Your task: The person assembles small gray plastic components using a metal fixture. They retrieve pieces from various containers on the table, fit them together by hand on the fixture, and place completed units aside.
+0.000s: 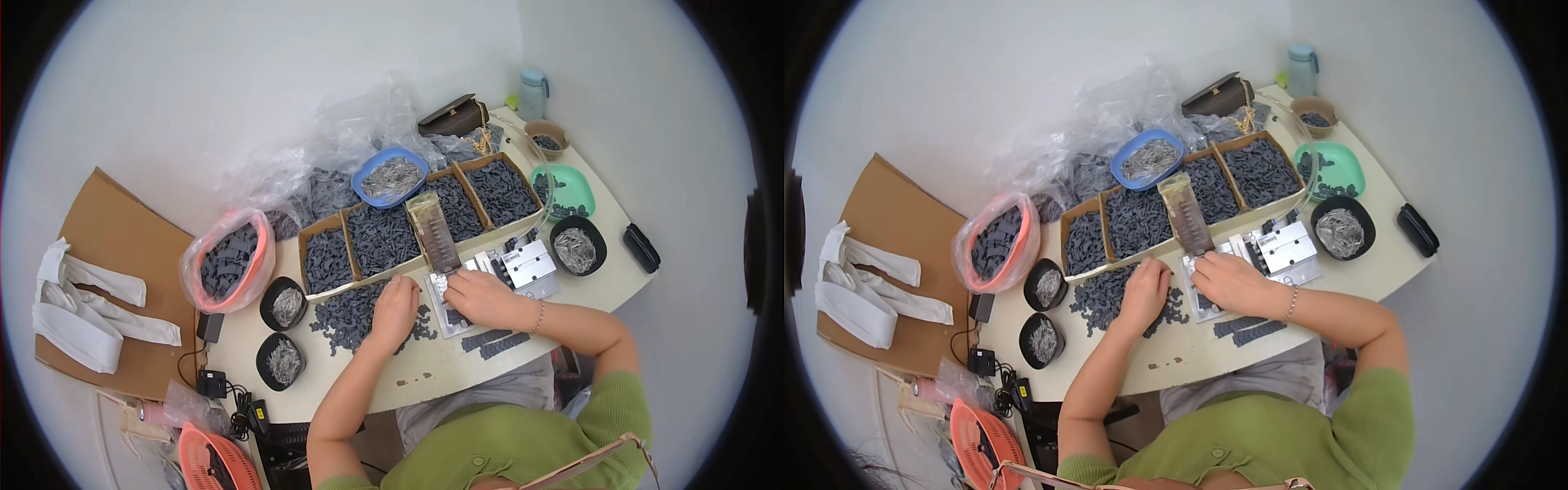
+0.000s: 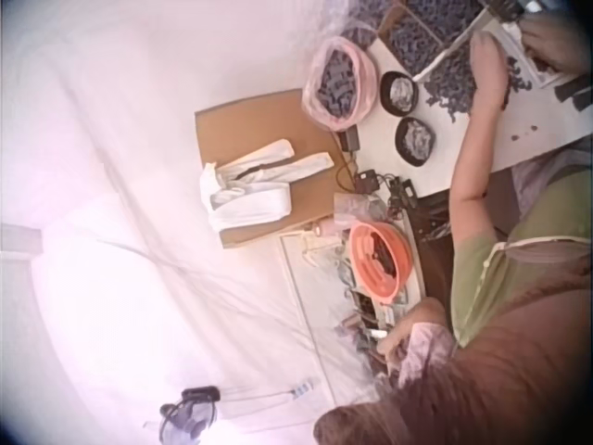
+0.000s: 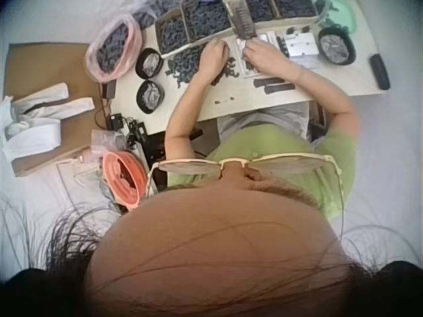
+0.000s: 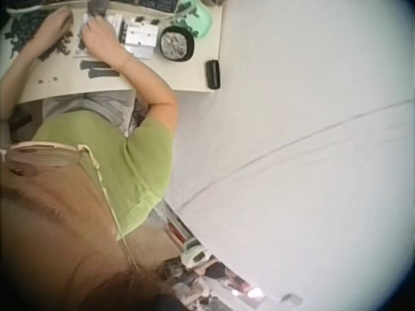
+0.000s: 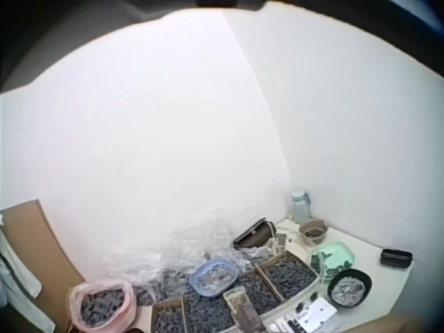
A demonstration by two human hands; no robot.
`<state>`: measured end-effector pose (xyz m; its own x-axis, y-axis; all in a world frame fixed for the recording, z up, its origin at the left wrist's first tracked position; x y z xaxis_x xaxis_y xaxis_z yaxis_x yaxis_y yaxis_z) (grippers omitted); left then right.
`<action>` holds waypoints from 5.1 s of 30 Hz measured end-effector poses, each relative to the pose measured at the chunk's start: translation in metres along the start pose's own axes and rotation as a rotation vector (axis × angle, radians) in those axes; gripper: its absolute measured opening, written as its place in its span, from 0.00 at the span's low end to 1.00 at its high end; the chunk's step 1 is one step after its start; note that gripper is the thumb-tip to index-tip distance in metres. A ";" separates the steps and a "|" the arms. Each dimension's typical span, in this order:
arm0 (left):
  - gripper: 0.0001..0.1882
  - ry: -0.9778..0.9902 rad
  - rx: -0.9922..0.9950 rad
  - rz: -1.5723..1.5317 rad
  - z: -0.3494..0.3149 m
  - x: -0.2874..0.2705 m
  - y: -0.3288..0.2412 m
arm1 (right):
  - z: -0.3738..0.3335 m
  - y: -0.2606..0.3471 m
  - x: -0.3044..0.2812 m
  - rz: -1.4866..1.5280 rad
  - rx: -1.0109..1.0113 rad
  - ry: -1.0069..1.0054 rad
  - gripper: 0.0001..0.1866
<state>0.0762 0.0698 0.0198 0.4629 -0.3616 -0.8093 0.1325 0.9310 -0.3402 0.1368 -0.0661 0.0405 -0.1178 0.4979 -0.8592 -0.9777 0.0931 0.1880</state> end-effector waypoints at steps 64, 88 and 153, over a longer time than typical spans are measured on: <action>0.07 0.004 -0.585 -0.968 -0.055 -0.023 0.045 | 0.043 0.029 0.055 0.062 -0.055 0.269 0.06; 0.07 -0.120 0.200 -0.047 0.001 0.020 -0.039 | 0.003 -0.045 -0.006 0.312 0.186 -0.009 0.07; 0.12 0.017 0.129 0.086 -0.008 -0.002 -0.036 | 0.011 -0.091 -0.056 0.393 0.432 0.165 0.08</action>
<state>0.0634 0.0367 0.0299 0.4628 -0.2805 -0.8409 0.2049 0.9568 -0.2063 0.2345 -0.0924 0.0765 -0.5148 0.4288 -0.7423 -0.7006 0.2886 0.6526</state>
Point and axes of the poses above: each hand's wrist, its own z-axis towards the middle knuckle, its own x-axis out of the palm, y = z × x, the point moved 6 cm from there along z, towards the middle knuckle, and after that the axes turned 9 degrees about x, right-handed, at the moved point
